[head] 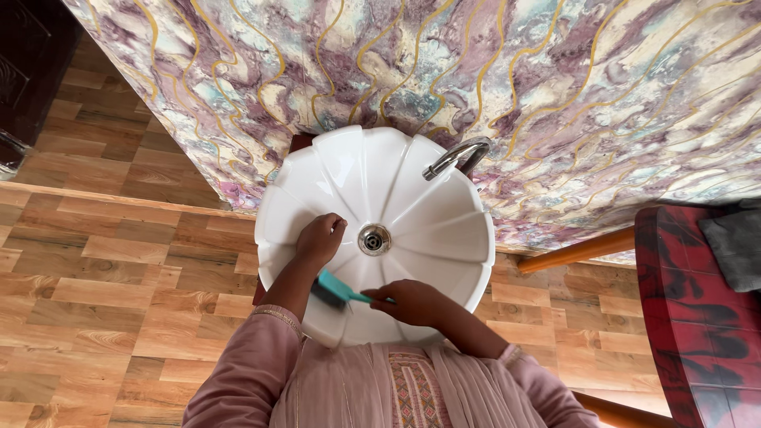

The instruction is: The person cleans a sink by using a brush to scrub the drain and the internal surfaces of the basin.

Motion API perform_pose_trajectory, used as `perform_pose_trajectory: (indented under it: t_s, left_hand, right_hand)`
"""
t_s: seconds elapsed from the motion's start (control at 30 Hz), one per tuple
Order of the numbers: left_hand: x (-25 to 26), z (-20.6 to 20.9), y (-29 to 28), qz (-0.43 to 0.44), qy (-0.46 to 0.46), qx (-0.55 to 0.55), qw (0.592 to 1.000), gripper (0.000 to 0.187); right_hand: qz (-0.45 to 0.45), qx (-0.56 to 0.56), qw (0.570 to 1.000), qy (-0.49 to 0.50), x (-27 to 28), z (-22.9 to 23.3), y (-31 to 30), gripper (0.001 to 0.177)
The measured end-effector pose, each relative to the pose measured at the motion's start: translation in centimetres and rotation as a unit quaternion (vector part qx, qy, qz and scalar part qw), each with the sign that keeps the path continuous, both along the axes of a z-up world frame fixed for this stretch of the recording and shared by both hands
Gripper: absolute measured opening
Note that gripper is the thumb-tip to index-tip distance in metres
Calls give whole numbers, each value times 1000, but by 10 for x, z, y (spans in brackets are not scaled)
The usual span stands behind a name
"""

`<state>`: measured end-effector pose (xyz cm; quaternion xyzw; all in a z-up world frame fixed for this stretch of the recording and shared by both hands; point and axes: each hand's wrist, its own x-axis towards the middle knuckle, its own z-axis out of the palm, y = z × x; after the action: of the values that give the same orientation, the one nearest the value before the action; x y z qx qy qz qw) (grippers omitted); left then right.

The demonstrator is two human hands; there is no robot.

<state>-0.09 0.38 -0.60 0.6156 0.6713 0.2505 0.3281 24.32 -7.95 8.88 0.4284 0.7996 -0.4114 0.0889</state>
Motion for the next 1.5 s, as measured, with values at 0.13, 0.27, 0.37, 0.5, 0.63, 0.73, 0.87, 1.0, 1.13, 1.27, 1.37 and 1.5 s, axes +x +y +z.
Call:
perform_pose_trajectory:
  t_s: [0.13, 0.27, 0.37, 0.5, 0.63, 0.73, 0.87, 1.0, 1.13, 1.27, 1.37, 1.5]
  left_hand:
    - [3, -1, -4, -58, 54, 6, 997, 32]
    - [4, 6, -3, -39, 37, 3, 999, 33]
    - [5, 10, -5, -36, 36, -1, 999, 33]
    - [5, 7, -8, -49, 44, 5, 998, 32]
    - [4, 7, -8, -48, 28, -5, 998, 32]
    - [4, 8, -7, -48, 37, 4, 998, 32]
    - [5, 7, -7, -54, 53, -11, 997, 31]
    - [14, 2, -7, -39, 118, 20, 992, 27]
    - [24, -3, -21, -125, 273, 78, 951, 41]
    - [37, -19, -17, -158, 296, 10, 942, 64]
    - [32, -41, -14, -140, 308, 19, 941, 69]
    - [28, -39, -9, -66, 223, 113, 966, 72]
  right_hand:
    - [-17, 1, 989, -145, 48, 7, 8, 36]
    - [-164, 90, 951, -248, 89, -17, 44, 30]
    - [-207, 249, 922, -209, 75, -29, 51, 37]
    - [-42, -37, 998, -20, 23, -34, 17, 31]
    - [-19, -84, 995, -57, 55, -24, 31, 35]
    - [-235, 117, 959, -112, 106, -22, 65, 36]
    - [-197, 267, 915, -229, 75, -40, 54, 42]
    - [-94, 161, 980, -76, 7, -49, 8, 41]
    - [-82, 147, 977, -134, 32, -40, 34, 37]
    - [-188, 219, 945, -153, 81, -35, 69, 38]
    - [-202, 243, 930, -188, 66, -54, 76, 43]
    - [-106, 7, 992, 70, 12, -75, 48, 55]
